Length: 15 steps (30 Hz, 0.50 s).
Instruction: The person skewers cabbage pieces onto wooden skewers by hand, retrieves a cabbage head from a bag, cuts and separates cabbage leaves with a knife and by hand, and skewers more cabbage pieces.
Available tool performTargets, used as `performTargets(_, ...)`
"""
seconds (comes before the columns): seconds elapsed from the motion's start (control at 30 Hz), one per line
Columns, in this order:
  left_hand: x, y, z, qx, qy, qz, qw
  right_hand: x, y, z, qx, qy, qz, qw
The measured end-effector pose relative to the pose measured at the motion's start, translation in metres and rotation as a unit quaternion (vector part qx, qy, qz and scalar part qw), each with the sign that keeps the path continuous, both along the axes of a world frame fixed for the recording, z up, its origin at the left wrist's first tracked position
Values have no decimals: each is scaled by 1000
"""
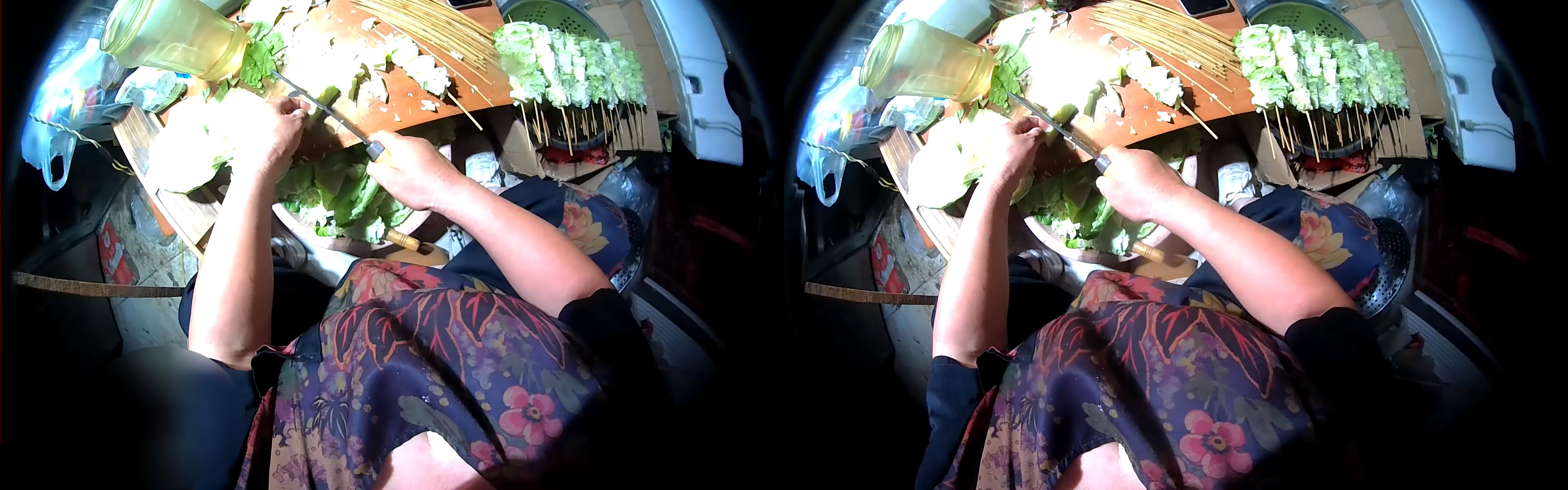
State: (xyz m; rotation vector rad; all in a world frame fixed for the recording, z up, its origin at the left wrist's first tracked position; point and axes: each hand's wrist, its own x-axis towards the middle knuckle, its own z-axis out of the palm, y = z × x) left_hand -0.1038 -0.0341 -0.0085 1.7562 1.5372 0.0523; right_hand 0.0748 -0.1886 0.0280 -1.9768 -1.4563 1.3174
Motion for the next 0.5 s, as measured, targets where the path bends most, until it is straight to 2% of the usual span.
performTargets(0.07,-4,6,-20,-22,-101,30,994,2,0,-2,0,3,4,1000)
performTargets(0.1,-2,6,-17,-22,-102,30,994,2,0,-3,3,2,9,1000)
performTargets(0.2,6,6,-6,-46,-92,85,991,3,1,1,-2,-2,11,1000)
performTargets(0.27,10,1,6,-56,1,43,998,5,1,4,-9,-4,8,1000)
performTargets(0.37,17,-3,21,-105,15,22,994,7,-2,9,3,-11,12,1000)
performTargets(0.43,12,-5,16,-79,4,30,996,10,-5,13,-3,18,0,1000)
performTargets(0.5,4,-1,9,-53,-10,37,998,13,-11,15,12,-1,5,1000)
